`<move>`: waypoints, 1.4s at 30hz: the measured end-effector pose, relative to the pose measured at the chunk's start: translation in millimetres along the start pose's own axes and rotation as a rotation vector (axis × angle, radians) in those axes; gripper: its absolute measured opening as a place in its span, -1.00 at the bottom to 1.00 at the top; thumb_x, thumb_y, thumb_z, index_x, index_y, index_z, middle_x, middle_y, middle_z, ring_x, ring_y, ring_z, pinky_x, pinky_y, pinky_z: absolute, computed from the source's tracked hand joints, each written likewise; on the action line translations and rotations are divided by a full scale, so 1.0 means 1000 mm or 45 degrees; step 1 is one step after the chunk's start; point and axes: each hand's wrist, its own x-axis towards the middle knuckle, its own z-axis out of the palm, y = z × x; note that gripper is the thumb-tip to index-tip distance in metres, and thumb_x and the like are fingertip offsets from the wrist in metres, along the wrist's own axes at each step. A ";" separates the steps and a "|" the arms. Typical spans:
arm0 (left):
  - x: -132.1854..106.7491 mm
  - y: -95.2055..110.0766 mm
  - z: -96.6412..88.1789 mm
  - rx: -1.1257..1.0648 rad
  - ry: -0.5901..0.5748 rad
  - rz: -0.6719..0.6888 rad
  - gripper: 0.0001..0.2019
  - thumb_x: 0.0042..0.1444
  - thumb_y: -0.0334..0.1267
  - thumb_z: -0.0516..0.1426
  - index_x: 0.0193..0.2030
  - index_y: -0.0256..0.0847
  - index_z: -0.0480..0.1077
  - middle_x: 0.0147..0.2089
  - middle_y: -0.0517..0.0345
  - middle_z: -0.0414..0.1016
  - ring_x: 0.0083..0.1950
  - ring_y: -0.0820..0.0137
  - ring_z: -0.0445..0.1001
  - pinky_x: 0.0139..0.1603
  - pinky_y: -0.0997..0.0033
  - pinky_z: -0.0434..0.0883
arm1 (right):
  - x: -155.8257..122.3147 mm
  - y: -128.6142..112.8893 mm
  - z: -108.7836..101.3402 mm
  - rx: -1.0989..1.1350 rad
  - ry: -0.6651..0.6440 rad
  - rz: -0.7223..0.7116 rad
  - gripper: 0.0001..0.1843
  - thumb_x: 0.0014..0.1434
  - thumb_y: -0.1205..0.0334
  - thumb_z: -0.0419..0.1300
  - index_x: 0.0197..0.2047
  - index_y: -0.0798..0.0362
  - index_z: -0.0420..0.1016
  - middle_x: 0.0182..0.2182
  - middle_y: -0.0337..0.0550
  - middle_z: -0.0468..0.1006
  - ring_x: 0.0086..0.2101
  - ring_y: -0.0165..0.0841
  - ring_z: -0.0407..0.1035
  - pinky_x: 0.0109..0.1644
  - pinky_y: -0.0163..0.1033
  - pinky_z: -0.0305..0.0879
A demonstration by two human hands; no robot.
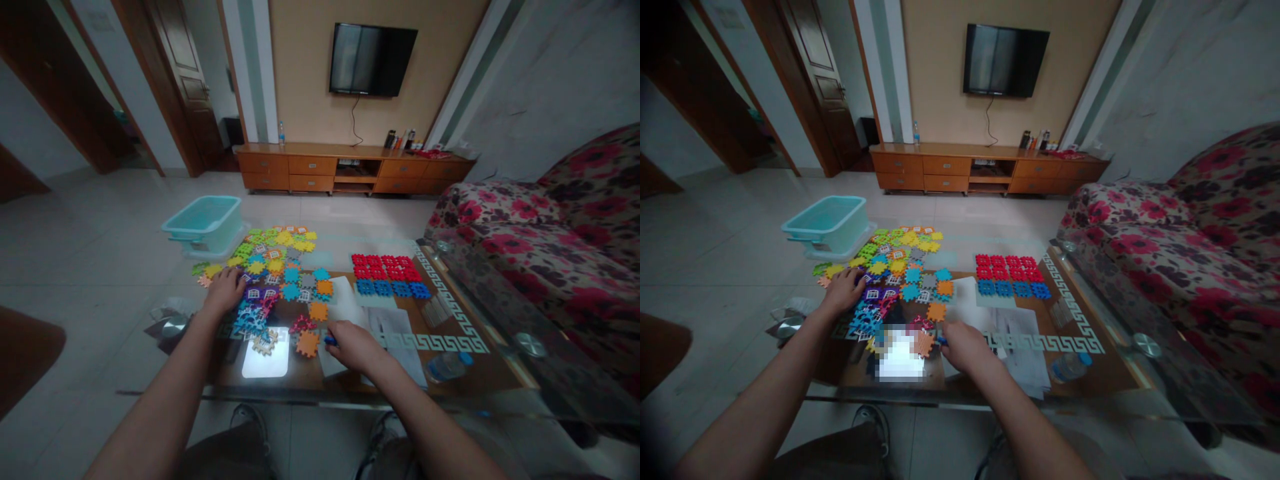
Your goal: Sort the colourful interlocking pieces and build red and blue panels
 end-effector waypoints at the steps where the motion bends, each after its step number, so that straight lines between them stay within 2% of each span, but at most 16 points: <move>1: 0.001 -0.001 0.000 -0.008 0.003 0.004 -0.56 0.22 -0.12 -0.06 0.05 -0.31 0.47 0.10 -0.20 0.48 0.17 0.04 0.38 0.24 0.05 0.26 | 0.000 0.000 0.000 -0.002 -0.004 0.002 -0.69 0.18 0.22 0.18 0.00 0.05 0.46 -0.06 0.07 0.58 -0.05 -0.12 0.48 -0.09 -0.21 0.27; 6: 0.005 -0.003 -0.005 -0.051 0.012 0.024 -0.57 0.16 -0.09 -0.02 -0.09 -0.30 0.56 0.09 -0.20 0.53 0.16 0.06 0.43 0.27 0.11 0.27 | 0.000 0.001 0.000 0.013 -0.001 -0.015 -0.67 0.18 0.23 0.18 0.04 0.03 0.45 -0.05 0.05 0.58 -0.03 -0.13 0.47 -0.07 -0.21 0.26; 11: 0.003 -0.003 -0.015 -0.107 0.046 0.018 -0.59 0.12 -0.10 0.01 -0.21 -0.30 0.61 0.05 -0.19 0.58 0.11 0.11 0.50 0.24 0.26 0.31 | 0.000 0.000 -0.001 0.013 -0.003 -0.004 -0.69 0.18 0.22 0.18 0.01 0.04 0.47 -0.06 0.05 0.58 -0.06 -0.13 0.48 -0.09 -0.22 0.27; 17: -0.001 -0.005 -0.021 -0.120 0.231 -0.210 -0.56 0.17 -0.19 -0.06 -0.06 -0.34 0.57 -0.01 -0.21 0.59 0.02 0.05 0.53 0.11 0.10 0.39 | -0.001 0.000 -0.001 0.016 0.013 -0.020 -0.68 0.18 0.22 0.19 0.02 0.05 0.46 -0.05 0.06 0.58 -0.04 -0.12 0.48 -0.08 -0.21 0.28; 21: -0.003 -0.004 -0.021 -0.150 0.230 -0.247 -0.65 0.11 -0.23 -0.01 -0.16 -0.28 0.57 -0.14 -0.14 0.61 -0.10 0.08 0.54 0.02 0.12 0.42 | -0.002 -0.001 -0.002 0.013 0.013 -0.019 -0.68 0.18 0.22 0.19 0.01 0.04 0.46 -0.05 0.04 0.58 -0.05 -0.12 0.49 -0.10 -0.22 0.28; 24: -0.003 0.003 -0.021 -0.162 0.259 -0.159 -0.74 0.07 -0.23 0.05 -0.26 -0.24 0.55 -0.14 -0.10 0.57 -0.04 0.14 0.49 0.10 0.20 0.38 | -0.002 -0.001 -0.002 -0.002 0.007 -0.015 -0.71 0.18 0.22 0.18 -0.02 0.05 0.47 -0.07 0.04 0.59 -0.07 -0.12 0.49 -0.12 -0.22 0.28; 27: -0.001 0.016 -0.022 -0.172 0.262 0.066 -0.74 0.11 -0.19 0.06 -0.21 -0.23 0.53 -0.09 -0.09 0.50 0.02 0.16 0.44 0.13 0.23 0.35 | -0.001 -0.001 -0.003 0.006 0.004 -0.009 -0.70 0.18 0.22 0.18 0.00 0.05 0.47 -0.06 0.04 0.58 -0.06 -0.13 0.48 -0.11 -0.22 0.28; 30: 0.002 0.030 -0.024 -0.122 0.107 0.322 -0.72 0.16 -0.19 0.05 -0.11 -0.18 0.53 -0.02 -0.06 0.46 0.05 0.18 0.40 0.13 0.21 0.33 | -0.001 -0.001 -0.004 0.003 -0.010 -0.002 -0.71 0.19 0.22 0.18 -0.02 0.06 0.47 -0.07 0.04 0.58 -0.07 -0.14 0.49 -0.12 -0.23 0.27; 32: 0.002 0.040 -0.024 -0.035 0.019 0.404 -0.71 0.18 -0.19 0.05 -0.06 -0.10 0.53 0.05 -0.04 0.43 0.08 0.16 0.37 0.14 0.17 0.31 | -0.001 -0.001 -0.004 0.002 -0.011 -0.002 -0.72 0.19 0.21 0.18 -0.03 0.06 0.48 -0.07 0.04 0.58 -0.07 -0.14 0.49 -0.12 -0.23 0.27; 37: -0.004 0.054 -0.020 0.072 -0.025 0.354 -0.64 0.25 -0.15 0.01 0.12 -0.02 0.46 0.20 -0.05 0.34 0.15 0.10 0.32 0.16 0.09 0.26 | -0.003 0.000 -0.005 -0.002 -0.007 0.006 -0.75 0.20 0.20 0.19 -0.05 0.04 0.49 -0.10 0.02 0.59 -0.09 -0.15 0.49 -0.14 -0.24 0.28; 42: -0.004 0.051 -0.018 0.095 -0.045 0.358 -0.69 0.24 -0.14 0.02 0.00 -0.02 0.52 0.21 -0.02 0.34 0.18 0.09 0.30 0.18 0.08 0.24 | -0.004 0.002 -0.003 -0.052 0.024 0.001 -0.77 0.20 0.20 0.18 -0.07 0.06 0.49 -0.11 0.04 0.59 -0.11 -0.13 0.50 -0.15 -0.22 0.29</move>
